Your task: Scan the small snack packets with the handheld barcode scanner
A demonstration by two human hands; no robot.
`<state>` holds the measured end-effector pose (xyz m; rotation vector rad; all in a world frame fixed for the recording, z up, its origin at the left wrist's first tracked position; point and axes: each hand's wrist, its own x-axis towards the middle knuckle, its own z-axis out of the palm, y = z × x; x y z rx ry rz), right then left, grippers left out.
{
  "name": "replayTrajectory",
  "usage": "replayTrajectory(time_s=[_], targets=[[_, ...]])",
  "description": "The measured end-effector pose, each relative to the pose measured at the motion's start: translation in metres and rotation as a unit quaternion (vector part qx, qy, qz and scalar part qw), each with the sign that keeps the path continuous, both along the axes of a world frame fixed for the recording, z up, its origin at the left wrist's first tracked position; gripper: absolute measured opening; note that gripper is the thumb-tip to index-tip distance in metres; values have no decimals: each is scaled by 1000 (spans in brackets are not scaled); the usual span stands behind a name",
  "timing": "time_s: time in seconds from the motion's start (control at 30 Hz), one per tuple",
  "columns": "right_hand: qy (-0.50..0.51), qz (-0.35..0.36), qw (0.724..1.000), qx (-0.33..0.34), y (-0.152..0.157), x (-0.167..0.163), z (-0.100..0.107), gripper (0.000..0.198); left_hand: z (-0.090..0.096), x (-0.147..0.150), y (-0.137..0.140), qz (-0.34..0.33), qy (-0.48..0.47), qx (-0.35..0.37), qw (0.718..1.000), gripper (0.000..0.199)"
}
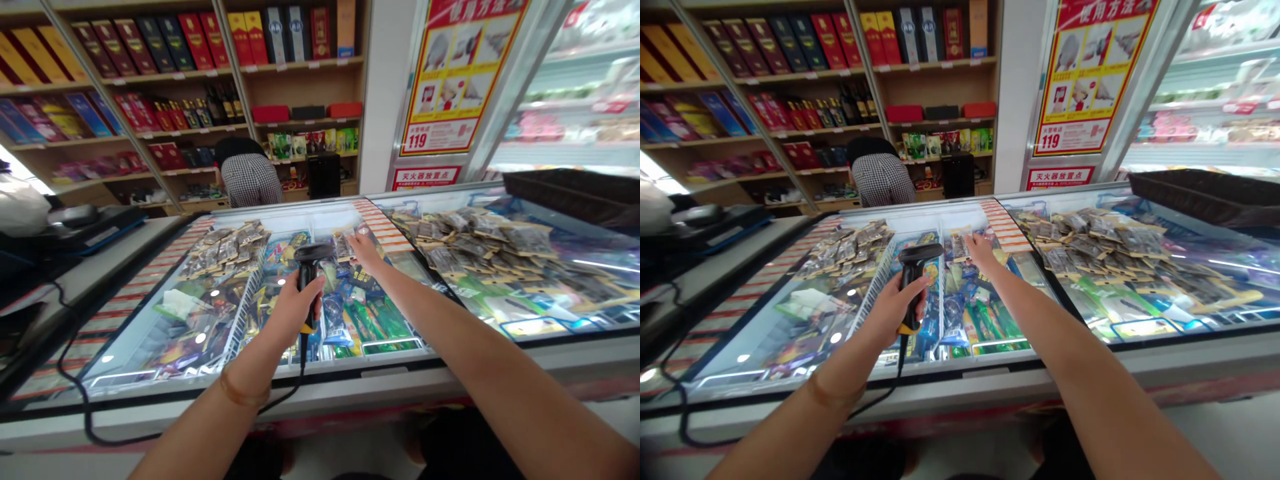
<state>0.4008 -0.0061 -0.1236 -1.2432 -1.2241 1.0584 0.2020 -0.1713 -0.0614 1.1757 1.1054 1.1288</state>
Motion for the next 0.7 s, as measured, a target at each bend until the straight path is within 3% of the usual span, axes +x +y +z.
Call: replayTrajectory(time_s=[0.1, 0.17, 0.37, 0.53, 0.63, 0.7], targets=[[23, -11, 999, -30, 1, -18, 10, 25, 13, -41, -14, 22, 13, 10, 1000, 44], [35, 22, 998, -48, 6, -41, 20, 21, 17, -69, -23, 53, 19, 2, 998, 46], [66, 128, 986, -86, 38, -159, 59, 10, 18, -135, -47, 144, 7, -39, 989, 50], [85, 156, 980, -95, 63, -253, 89, 11, 12, -165, -58, 187, 0, -65, 980, 54], [95, 155, 980, -85, 66, -277, 96, 16, 8, -171, -59, 198, -6, -70, 978, 55], [91, 149, 982, -77, 64, -275, 94, 18, 6, -170, -58, 190, -7, -73, 979, 54]])
